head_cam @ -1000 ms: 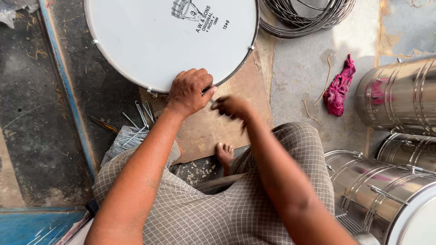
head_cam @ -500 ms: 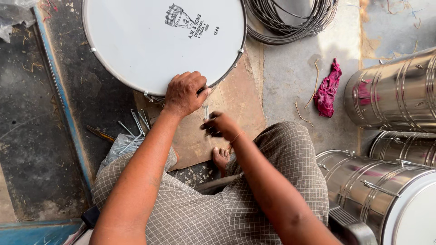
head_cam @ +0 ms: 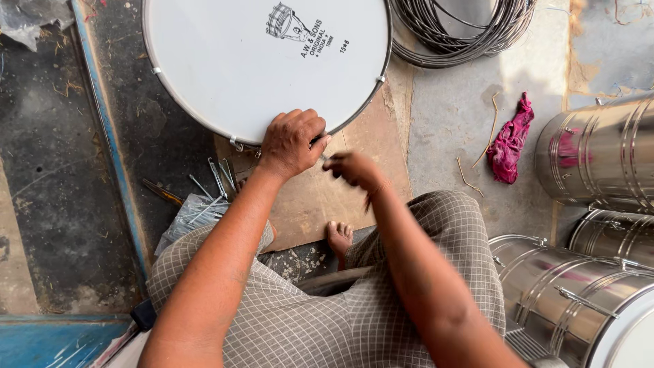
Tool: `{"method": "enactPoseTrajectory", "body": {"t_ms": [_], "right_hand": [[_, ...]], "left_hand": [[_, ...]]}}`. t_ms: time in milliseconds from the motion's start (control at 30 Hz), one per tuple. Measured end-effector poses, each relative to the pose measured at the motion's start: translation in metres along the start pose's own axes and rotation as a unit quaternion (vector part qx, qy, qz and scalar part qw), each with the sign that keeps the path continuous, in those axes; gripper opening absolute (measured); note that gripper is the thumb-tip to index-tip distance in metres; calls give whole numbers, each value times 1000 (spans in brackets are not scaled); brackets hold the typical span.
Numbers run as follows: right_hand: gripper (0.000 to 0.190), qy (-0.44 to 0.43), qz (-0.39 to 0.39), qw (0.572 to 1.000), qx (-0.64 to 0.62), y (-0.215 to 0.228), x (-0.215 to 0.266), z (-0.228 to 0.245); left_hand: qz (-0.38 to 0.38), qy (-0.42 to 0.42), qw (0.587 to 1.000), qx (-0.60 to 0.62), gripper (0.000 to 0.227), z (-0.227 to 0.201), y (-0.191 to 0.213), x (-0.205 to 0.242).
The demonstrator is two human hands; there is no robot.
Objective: The person is assembling a drum by tightening the tension rods around the drumhead using a wrench. They systematically move around the drum, tightening each rod to secure the drumhead.
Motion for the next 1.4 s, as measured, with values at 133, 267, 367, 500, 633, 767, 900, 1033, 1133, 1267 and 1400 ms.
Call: {"method": "enactPoseTrajectory", "body": {"t_ms": [133, 267, 367, 500, 633, 767, 900, 1033, 1133, 1267, 1400], "right_hand": [[27, 24, 0, 978, 208, 59, -42, 7], [23, 16, -138, 940, 312, 47, -53, -7], [15, -48, -105, 993, -13, 8, -11, -21], [15, -74, -24, 933, -352, -56, 25, 5], [13, -38, -31, 896, -441, -83, 14, 26], [18, -29, -86, 888, -451, -103, -3, 34], [18, -51, -91, 885, -454, -107, -1, 26], [23, -34, -105, 866, -488, -104, -2, 31], [26, -32, -103, 869, -483, -98, 2, 41], [22, -89, -58, 923, -371, -63, 21, 38], [25, -110, -44, 993, -11, 21, 17, 21]], "left_hand": [[-3, -3, 1000, -6, 23, -3, 3, -1], [1, 5, 1000, 2, 23, -4, 3, -2], [-1, 7, 1000, 1, 25, -4, 4, -4], [3, 11, 1000, -1, 26, -5, 4, -4], [-10, 4, 1000, 0, 26, -3, 4, -3], [-21, 5, 1000, 7, 22, -4, 1, -3], [-21, -4, 1000, 1, 23, -3, 3, -2], [-9, 8, 1000, 0, 23, -6, 5, -4], [-14, 7, 1000, -11, 24, -6, 4, -4], [-15, 0, 1000, -9, 23, -5, 4, -4], [-5, -2, 1000, -7, 22, -4, 1, -3]]}}
Point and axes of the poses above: each hand's wrist, its own x-axis away from the middle knuckle, its own y-axis out of the back of the hand, z = x × y, the point moved 3 cm from there along -x, towards the middle knuckle
